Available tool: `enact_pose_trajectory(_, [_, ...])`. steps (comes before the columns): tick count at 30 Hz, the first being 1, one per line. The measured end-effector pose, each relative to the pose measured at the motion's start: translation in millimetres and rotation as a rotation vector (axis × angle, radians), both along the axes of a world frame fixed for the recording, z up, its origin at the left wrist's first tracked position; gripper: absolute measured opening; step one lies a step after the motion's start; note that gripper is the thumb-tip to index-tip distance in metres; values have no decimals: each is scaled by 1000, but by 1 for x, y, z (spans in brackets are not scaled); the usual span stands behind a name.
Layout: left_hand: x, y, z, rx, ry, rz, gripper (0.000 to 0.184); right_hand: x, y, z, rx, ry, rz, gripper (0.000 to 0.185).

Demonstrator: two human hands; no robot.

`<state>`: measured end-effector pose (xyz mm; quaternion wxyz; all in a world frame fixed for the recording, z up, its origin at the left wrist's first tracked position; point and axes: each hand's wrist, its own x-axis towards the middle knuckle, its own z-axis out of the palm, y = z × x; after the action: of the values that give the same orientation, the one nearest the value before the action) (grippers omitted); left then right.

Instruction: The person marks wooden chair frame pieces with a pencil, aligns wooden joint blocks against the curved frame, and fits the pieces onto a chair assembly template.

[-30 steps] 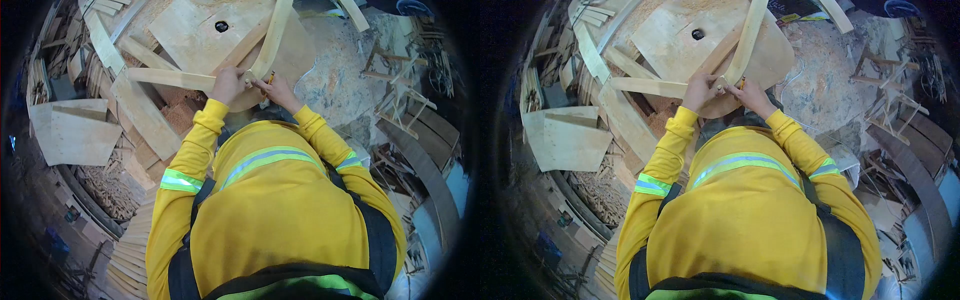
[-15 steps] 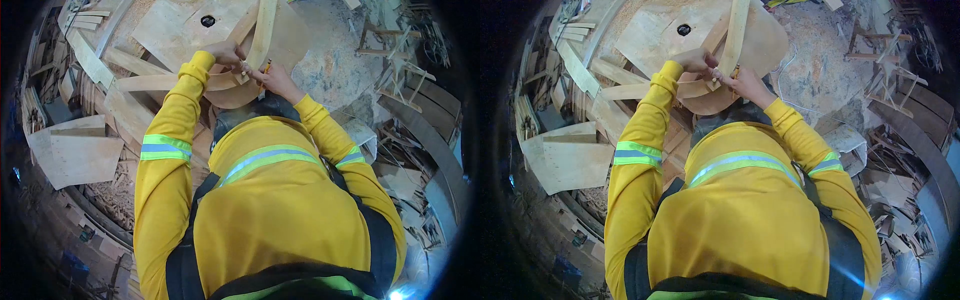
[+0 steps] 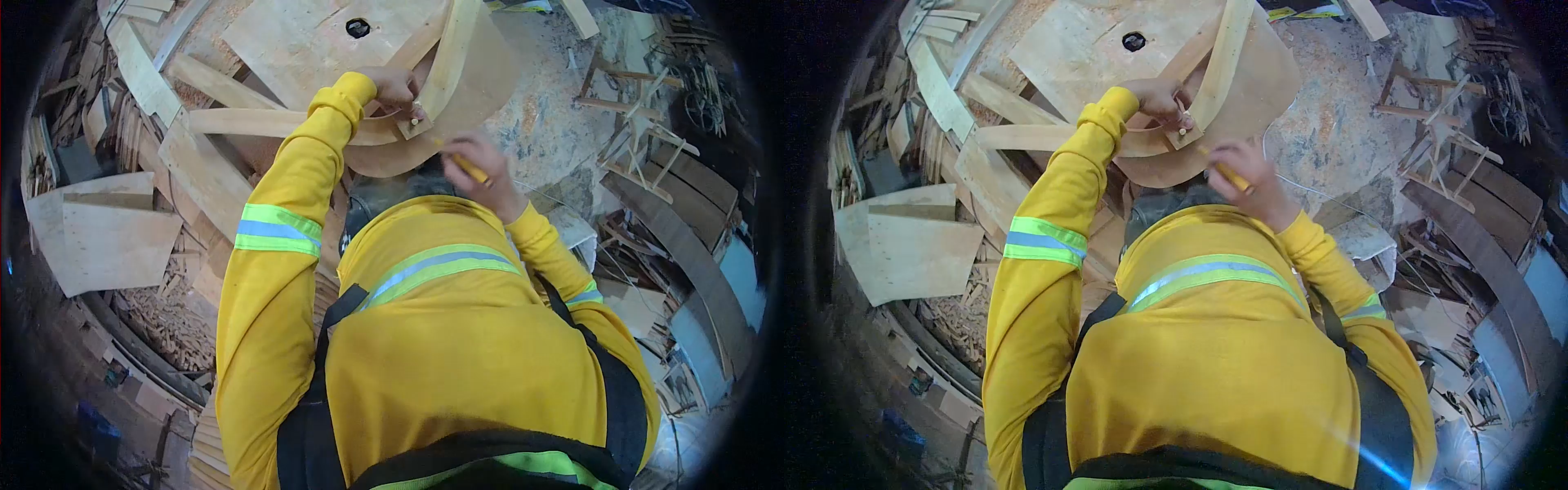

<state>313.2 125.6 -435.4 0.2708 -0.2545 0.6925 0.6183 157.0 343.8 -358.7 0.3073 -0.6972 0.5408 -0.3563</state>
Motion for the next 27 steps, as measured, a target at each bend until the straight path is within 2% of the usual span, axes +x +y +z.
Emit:
enact_pose_trajectory(1, [-1, -1, 0, -53, -14, -41, 46, 6, 4, 3, 7, -45, 69, 18])
enact_pose_trajectory(2, [-2, -1, -3, -106, -29, -79, 46, 9, 4, 17, 425, -158, 225, 26])
enact_pose_trajectory(5, [6, 1, -14, 80, 36, 73, 50, 36, -14, -9, -175, 111, 276, 21])
enact_pose_trajectory(6, [7, 1, -15, 59, 34, 78, 50, 38, -17, -15, -176, 170, 305, 15])
enact_pose_trajectory(9, [6, 2, -13, 20, 33, 98, 51, 40, -25, -20, -130, 277, 367, 14])
enact_pose_trajectory(12, [7, 2, -14, 27, 30, 106, 48, 46, -30, -26, -203, 365, 331, 13])
enact_pose_trajectory(17, [7, 1, -17, 84, 37, 97, 39, 57, -38, -34, -287, 415, 292, 11])
enact_pose_trajectory(21, [5, 1, -10, 12, 44, 41, 41, 63, -43, -39, -310, 439, 269, 10])
enact_pose_trajectory(27, [6, 2, -11, 6, 52, 58, 40, 62, -28, -31, -222, 429, 297, 10])
